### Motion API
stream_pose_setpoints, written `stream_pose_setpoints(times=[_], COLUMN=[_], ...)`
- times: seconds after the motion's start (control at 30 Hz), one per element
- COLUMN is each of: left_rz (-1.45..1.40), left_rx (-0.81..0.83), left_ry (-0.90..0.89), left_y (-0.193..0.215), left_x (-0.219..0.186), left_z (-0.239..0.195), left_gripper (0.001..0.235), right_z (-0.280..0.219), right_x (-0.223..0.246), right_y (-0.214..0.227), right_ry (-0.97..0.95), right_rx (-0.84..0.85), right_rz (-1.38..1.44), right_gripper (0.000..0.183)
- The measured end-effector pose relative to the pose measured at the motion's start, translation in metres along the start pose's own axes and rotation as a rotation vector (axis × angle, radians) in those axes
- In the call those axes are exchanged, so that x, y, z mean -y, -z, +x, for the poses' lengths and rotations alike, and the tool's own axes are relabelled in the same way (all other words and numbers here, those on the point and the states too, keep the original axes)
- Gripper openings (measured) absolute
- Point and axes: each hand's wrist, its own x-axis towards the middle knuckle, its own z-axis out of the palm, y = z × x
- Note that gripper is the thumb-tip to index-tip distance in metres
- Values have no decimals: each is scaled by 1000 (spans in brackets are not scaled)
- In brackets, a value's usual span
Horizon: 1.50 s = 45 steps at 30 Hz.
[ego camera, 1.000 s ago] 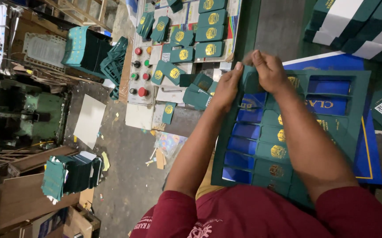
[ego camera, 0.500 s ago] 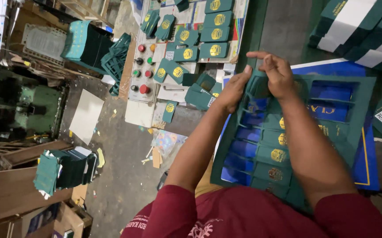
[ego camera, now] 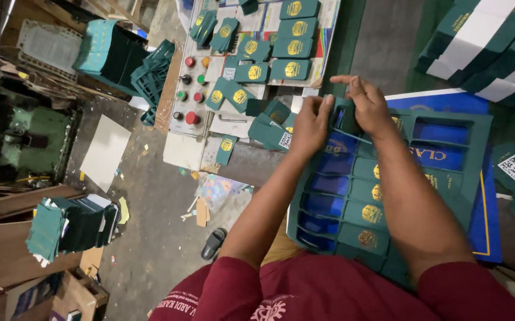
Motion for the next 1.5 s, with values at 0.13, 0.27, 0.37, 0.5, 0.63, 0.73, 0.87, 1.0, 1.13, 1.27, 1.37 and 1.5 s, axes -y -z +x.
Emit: stream_pose_setpoints(times=[0.13, 0.27, 0.37, 0.5, 0.63, 0.73, 0.87, 1.0, 1.13, 1.27, 1.37, 1.5], left_rz=[216, 279, 380, 628, 630, 630, 605, 674, 637, 612, 557, 321], left_rx=[-353, -91, -82, -5, 15, 126, 67, 75, 193, 153, 111, -6], left_ry=[-454, -374, -423, -399, -396, -237, -409, -500, -587, -532, -546, -570], left_y=[16, 16, 13, 9, 5, 4, 0, -23, -32, -36, -20, 21], left_x=[-41, -49, -49, -47, -48, -52, -39, -26, -58, -55, -57, -71], left_z=[-29, -46, -48, -44, -32, -26, -26, -26, -45, -38, -42, -64], left_gripper=[29, 31, 36, 37, 40, 38, 30, 23, 29, 35, 30, 27], right_z=[3, 3, 6, 9, 12, 10, 15, 33, 48, 44, 40, 40], right_x=[-5, -10, -17, -21, -22, -19, -28, -78, -121, -123, -111, -103], right_y=[3, 4, 5, 2, 5, 6, 5, 20, 51, 63, 63, 61], right_ry=[46, 95, 55, -29, 57, 114, 65, -2, -159, -209, -202, -204], right_rx=[24, 45, 59, 74, 109, 162, 95, 103, 22, -86, -141, -211], right_rz=[-63, -86, -32, 14, -81, -59, -178, 97, 606, 806, 866, 906], right_gripper=[55, 51, 48, 43, 41, 43, 56, 72, 82, 77, 77, 76])
